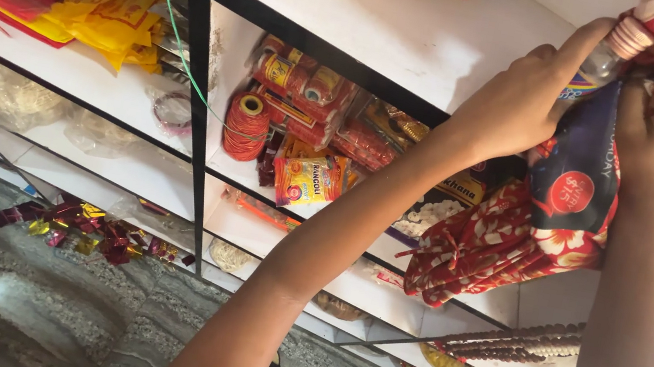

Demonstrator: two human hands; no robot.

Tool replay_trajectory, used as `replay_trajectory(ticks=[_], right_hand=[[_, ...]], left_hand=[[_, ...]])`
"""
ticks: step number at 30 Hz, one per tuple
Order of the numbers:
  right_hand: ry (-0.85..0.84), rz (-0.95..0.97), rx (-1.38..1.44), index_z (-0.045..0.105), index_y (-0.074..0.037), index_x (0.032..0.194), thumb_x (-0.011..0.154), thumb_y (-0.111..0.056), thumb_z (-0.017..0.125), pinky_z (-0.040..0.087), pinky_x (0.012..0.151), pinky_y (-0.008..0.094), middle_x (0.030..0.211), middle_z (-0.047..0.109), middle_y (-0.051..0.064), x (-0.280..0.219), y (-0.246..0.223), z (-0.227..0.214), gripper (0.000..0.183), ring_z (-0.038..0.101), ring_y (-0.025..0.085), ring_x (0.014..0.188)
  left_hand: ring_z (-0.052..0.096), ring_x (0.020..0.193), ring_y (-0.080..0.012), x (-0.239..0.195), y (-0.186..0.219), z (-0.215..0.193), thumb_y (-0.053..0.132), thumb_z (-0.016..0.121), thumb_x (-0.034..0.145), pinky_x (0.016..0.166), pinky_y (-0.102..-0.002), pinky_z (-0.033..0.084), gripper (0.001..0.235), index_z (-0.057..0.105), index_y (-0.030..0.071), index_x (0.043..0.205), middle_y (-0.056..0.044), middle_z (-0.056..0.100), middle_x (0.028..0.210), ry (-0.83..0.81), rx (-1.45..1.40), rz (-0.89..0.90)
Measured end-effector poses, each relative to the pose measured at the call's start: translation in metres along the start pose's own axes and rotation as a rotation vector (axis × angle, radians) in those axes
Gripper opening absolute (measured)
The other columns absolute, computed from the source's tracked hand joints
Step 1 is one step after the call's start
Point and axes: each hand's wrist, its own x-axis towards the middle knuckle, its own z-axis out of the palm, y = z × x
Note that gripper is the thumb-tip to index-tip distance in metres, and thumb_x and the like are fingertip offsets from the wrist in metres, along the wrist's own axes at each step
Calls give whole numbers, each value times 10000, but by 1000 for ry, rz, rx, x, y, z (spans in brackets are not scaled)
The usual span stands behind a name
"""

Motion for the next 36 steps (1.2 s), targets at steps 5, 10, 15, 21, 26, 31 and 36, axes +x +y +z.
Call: replay_trajectory(ticks=[5, 10, 15, 21, 26, 31, 36], right_hand=[[56, 19, -49, 655, 32, 1229, 843, 141, 540, 499, 953, 374, 1171, 587, 171, 3, -14, -6, 417, 628, 333, 1124], [-4, -78, -13, 678, -17, 1383, 831, 137, 517, 513, 1036, 342, 1332, 585, 178, 2, -21, -8, 595, 638, 304, 1183], [-49, -73, 32, 760, -18, 1263, 817, 133, 552, 506, 956, 341, 1251, 576, 176, 8, -27, -5, 515, 621, 291, 1102], [-74, 65, 86, 754, -18, 1222, 856, 131, 539, 518, 1003, 312, 1247, 618, 130, -10, 13, 0, 450, 643, 248, 1134], [4, -122, -39, 749, 5, 1152, 776, 115, 560, 507, 922, 345, 1205, 598, 182, 8, -36, -10, 434, 628, 293, 1058], [-30, -44, -11, 721, -11, 1133, 832, 133, 553, 536, 988, 305, 1207, 621, 129, -5, -5, -3, 373, 640, 263, 1143], [70, 126, 216, 695, -13, 1187, 891, 117, 519, 511, 993, 282, 1194, 615, 125, -2, -10, 0, 368, 621, 239, 1116]], left_hand=[[701, 1045, -481, -2, 4, -2, -26, 687, 814, 878, -527, 571, 908, 217, 161, 1568, -281, 679, 1130, 29, 11, 26], [703, 972, -496, -7, 21, -14, 1, 647, 883, 811, -523, 598, 810, 241, 136, 1571, -313, 644, 1172, 129, 107, -44], [703, 937, -510, -5, 20, -15, 18, 653, 850, 779, -529, 604, 822, 233, 98, 1553, -339, 641, 1139, 119, 113, -63], [714, 940, -506, -3, 16, -8, 10, 625, 878, 766, -520, 620, 808, 204, 91, 1563, -360, 631, 1163, 109, 130, -53], [712, 933, -512, -4, 24, -10, 21, 620, 934, 739, -539, 600, 716, 230, 94, 1530, -330, 631, 1189, 122, 135, -42], [691, 958, -496, -10, 30, -8, 4, 646, 823, 804, -542, 575, 739, 277, 159, 1445, -242, 570, 1169, 376, 385, 72], [714, 945, -453, -5, 28, -11, -11, 647, 803, 797, -517, 589, 804, 263, 114, 1499, -195, 601, 1232, 202, 284, -5]])
